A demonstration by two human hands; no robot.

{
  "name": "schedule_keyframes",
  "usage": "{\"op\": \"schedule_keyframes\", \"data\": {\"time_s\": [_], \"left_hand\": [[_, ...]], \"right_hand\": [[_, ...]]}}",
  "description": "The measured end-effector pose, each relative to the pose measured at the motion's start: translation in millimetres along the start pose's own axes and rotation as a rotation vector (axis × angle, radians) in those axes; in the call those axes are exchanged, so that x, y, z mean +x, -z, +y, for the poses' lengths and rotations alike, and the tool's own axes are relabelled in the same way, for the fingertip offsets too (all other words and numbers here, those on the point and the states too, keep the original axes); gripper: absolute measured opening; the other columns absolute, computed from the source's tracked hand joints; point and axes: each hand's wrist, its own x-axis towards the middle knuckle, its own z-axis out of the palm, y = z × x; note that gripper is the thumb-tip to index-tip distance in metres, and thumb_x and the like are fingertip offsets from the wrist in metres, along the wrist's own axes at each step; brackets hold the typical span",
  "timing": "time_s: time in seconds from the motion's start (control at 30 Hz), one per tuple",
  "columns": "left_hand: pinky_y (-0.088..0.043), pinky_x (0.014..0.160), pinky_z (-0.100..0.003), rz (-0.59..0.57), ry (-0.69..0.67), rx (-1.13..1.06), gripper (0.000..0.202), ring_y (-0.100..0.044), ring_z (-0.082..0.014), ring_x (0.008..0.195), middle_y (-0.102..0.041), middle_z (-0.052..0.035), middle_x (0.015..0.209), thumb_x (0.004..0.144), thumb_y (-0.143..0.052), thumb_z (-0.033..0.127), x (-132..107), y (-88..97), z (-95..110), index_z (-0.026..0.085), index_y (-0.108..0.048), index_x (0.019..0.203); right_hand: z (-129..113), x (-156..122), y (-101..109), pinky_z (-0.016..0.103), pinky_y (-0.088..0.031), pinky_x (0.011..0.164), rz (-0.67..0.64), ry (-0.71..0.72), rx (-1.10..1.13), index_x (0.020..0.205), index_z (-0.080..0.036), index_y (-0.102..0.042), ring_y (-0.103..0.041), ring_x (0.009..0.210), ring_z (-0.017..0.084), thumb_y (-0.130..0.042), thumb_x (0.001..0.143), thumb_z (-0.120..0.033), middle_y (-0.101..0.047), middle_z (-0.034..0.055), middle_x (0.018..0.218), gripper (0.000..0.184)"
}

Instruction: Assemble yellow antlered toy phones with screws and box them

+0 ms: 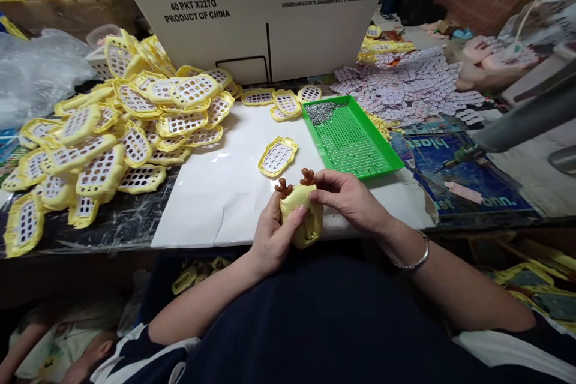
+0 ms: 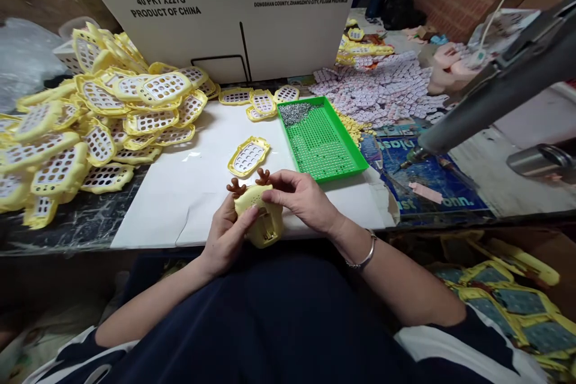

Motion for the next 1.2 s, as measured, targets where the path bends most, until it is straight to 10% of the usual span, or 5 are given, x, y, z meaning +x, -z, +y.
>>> {"op": "schedule_keyframes", "data": {"time_s": [0.43, 0.77, 1.2], "left_hand": [[-0.046, 0.086, -0.032, -0.219, 0.340, 0.068, 0.032, -0.059, -0.0225, 0.099, -0.065, -0.0087, 0.108, 0.087, -0.055, 0.041, -25.6, 12.1, 23.0, 0.016, -0.056, 0.107], [-0.046, 0.077, -0.029, -0.262, 0.151, 0.368, 0.031, -0.059, -0.0195, 0.084, -0.067, -0.0067, 0.100, 0.093, -0.043, 0.038, -33.1, 19.5, 37.2, 0.018, -0.062, 0.107], [-0.046, 0.068, -0.028, -0.239, 0.190, 0.387, 0.030, -0.057, -0.0179, 0.076, -0.068, -0.0055, 0.087, 0.091, -0.047, 0.038, -31.1, 17.8, 37.4, 0.016, -0.065, 0.100]], "right_hand": [[19.6, -41.8, -14.9, 0.027, -0.047, 0.076, 0.004, -0.204, 0.116, 0.085, -0.016, -0.064, -0.058, 0.078, 0.013, -0.080, 0.062, -0.040, -0.065, -0.0003, 0.083, 0.037], [-1.7, -44.6, -10.2, 0.030, -0.046, 0.081, -0.176, -0.066, -0.148, 0.091, -0.015, -0.069, -0.059, 0.089, 0.017, -0.064, 0.079, -0.039, -0.068, 0.0034, 0.092, 0.027], [-1.2, -39.1, -9.8, 0.031, -0.047, 0.081, -0.130, -0.198, -0.040, 0.087, -0.016, -0.069, -0.060, 0.086, 0.016, -0.075, 0.066, -0.037, -0.067, 0.0016, 0.088, 0.031]]}}
